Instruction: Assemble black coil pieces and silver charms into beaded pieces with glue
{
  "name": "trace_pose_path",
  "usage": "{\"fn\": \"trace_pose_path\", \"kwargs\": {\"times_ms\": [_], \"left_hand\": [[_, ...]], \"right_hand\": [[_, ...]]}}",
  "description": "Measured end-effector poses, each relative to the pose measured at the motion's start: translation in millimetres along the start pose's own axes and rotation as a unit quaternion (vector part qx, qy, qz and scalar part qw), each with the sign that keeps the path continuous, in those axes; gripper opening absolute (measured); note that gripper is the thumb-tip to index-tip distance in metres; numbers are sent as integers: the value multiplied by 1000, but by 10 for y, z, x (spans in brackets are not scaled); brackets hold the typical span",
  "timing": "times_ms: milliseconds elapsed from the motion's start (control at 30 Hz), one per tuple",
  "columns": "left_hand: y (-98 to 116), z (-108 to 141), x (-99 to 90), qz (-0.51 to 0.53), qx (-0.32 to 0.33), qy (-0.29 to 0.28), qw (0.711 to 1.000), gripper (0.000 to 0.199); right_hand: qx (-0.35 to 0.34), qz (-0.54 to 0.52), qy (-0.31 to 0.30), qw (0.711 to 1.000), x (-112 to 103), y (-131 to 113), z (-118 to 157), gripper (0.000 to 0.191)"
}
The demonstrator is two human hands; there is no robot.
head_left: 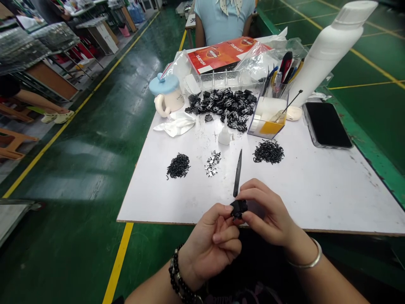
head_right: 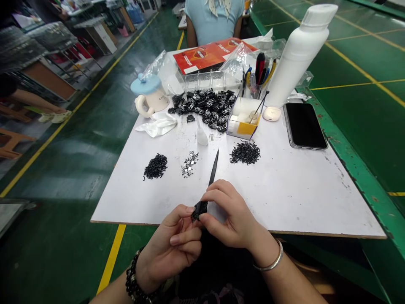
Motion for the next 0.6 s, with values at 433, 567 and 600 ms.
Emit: {"fn": "trace_pose_path", "kwargs": {"times_ms": [433,567,600], "left_hand": [[-76,-45,13,-24,-36,-9,999,20],[-65,-68,18,-29,-36,-7,999,22],[-59,-70,15,-33,-35,-4,999,22]], "right_hand": [[46,6,14,999,-22,76,4,10],[48,6,12,999,-28,85,13,11],[50,6,11,999,-29,88,14,11]]}}
Point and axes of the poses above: each hand's wrist, its own z-axis away from the middle knuckle, its own x-axis out of the palm, y = z × x, the point moved 8 cm from there along -z, towards the middle knuckle, and after that the axes turned 11 degrees about -z, right-handed, at the moved point
